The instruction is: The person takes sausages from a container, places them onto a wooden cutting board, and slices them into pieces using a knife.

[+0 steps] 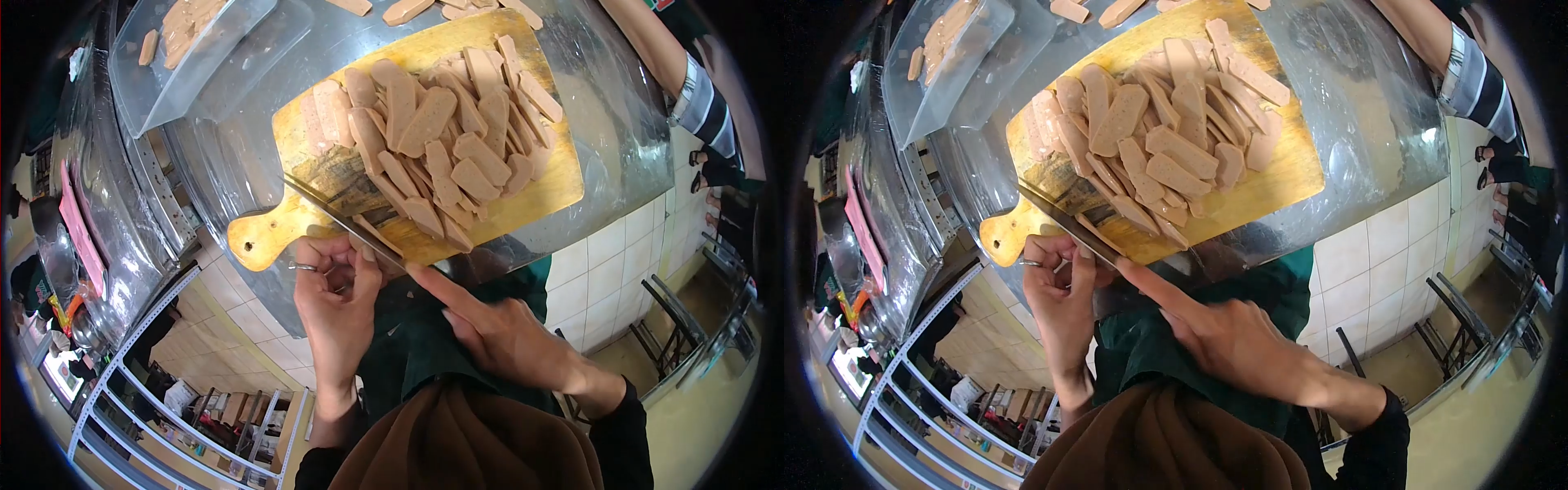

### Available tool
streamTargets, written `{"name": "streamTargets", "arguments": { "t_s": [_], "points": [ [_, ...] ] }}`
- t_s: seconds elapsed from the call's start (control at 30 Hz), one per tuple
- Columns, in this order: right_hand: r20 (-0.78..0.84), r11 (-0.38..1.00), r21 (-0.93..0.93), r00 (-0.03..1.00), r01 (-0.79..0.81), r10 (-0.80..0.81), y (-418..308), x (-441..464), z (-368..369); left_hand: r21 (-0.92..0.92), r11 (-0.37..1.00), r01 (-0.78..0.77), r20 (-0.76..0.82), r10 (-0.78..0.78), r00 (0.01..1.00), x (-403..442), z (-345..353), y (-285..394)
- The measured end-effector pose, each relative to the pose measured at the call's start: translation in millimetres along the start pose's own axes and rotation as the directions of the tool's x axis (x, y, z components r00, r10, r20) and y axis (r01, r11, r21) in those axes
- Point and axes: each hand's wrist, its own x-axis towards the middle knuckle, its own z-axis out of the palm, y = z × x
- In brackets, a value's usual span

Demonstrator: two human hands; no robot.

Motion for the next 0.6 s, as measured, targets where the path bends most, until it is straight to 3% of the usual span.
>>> {"name": "streamTargets", "arguments": {
  "t_s": [0.07,0.13,0.27,0.43,0.5,0.6],
  "points": [
    [-0.017,0.997,-0.046,0.998,0.053,-0.054,0.7,19.0,3.1,0.007,0.999,-0.035,-0.002,0.035,0.999,0.5,-2.7,-4.3],
    [0.026,0.998,-0.064,0.999,-0.02,0.022,-3.7,24.3,-2.8,0.025,0.999,-0.024,0.027,0.024,0.999,0.6,-4.9,-3.1],
    [0.061,0.998,0.062,0.998,-0.004,0.001,-7.8,26.0,-19.3,-0.034,0.999,-0.032,0.047,0.033,0.998,1.1,-5.1,-0.9],
    [-0.13,0.962,-0.045,0.953,0.271,-0.274,7.6,19.5,-25.1,-0.071,0.995,-0.066,0.068,0.071,0.995,0.9,-7.2,-6.1],
    [-0.135,0.956,-0.061,0.947,0.286,-0.292,7.9,11.0,-22.3,-0.097,0.993,-0.062,0.076,0.07,0.995,1.1,-7.8,-7.6],
    [-0.015,0.989,0.014,0.989,0.146,-0.146,-7.1,-8.6,-22.4,-0.129,0.989,-0.066,0.095,0.079,0.992,2.1,-9.2,-10.3]
  ]
}}
